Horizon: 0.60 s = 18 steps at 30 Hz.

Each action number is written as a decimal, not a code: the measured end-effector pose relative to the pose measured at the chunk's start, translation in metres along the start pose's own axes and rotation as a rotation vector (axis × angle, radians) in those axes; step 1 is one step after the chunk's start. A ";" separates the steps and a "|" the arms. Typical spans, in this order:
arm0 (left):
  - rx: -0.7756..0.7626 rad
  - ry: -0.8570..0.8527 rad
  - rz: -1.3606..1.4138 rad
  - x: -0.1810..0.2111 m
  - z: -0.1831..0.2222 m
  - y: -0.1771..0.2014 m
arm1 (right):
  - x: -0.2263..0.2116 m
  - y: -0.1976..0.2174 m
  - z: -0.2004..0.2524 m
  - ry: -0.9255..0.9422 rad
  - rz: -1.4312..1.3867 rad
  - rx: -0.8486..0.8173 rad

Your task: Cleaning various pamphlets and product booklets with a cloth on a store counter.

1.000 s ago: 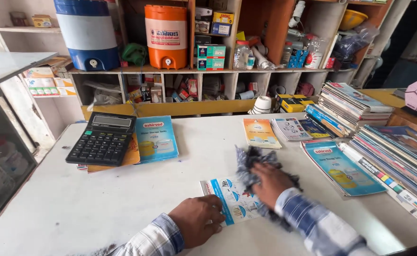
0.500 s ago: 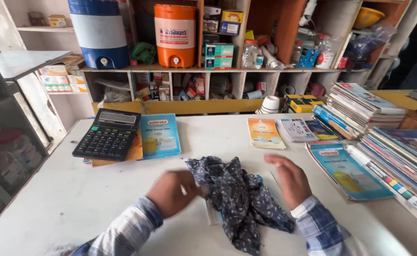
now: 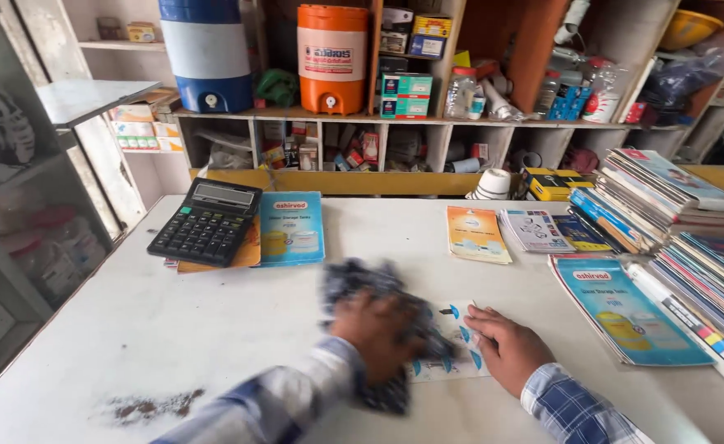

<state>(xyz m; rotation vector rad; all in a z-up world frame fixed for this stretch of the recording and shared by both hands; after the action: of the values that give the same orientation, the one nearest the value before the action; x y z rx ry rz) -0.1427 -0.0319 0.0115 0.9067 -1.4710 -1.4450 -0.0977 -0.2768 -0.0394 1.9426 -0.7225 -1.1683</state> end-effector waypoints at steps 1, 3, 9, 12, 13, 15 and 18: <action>0.013 0.073 -0.002 -0.021 -0.003 0.002 | 0.000 0.003 0.002 -0.029 -0.001 0.001; 0.057 0.137 -0.003 -0.050 -0.004 0.003 | 0.000 0.003 0.004 -0.046 -0.002 0.013; 0.310 -0.200 0.038 0.006 -0.001 -0.007 | 0.012 -0.004 0.001 -0.087 0.036 0.017; 0.107 -0.307 0.042 0.037 0.010 -0.005 | 0.017 -0.004 -0.004 -0.063 0.077 0.023; 0.050 -0.257 0.082 0.034 0.011 -0.008 | 0.014 -0.003 -0.002 -0.046 0.079 0.027; 0.052 -0.168 0.088 0.003 0.022 -0.005 | 0.008 -0.005 0.000 -0.031 0.045 0.021; 0.117 -0.065 0.082 -0.030 0.034 -0.009 | 0.004 0.003 0.000 -0.024 0.017 0.029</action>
<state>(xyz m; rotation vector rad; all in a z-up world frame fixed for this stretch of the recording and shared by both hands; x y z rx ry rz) -0.1643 0.0077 0.0011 0.8662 -1.6362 -1.3510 -0.0963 -0.2819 -0.0388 1.9459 -0.7709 -1.1792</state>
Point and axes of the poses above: each hand's wrist, its own z-axis away from the middle knuckle, its own y-axis out of the back of the hand, x = y × z, the point moved 4 cm from there along -z, towards the middle knuckle, and after that the axes turned 5 degrees about -z, right-handed, at the moved point
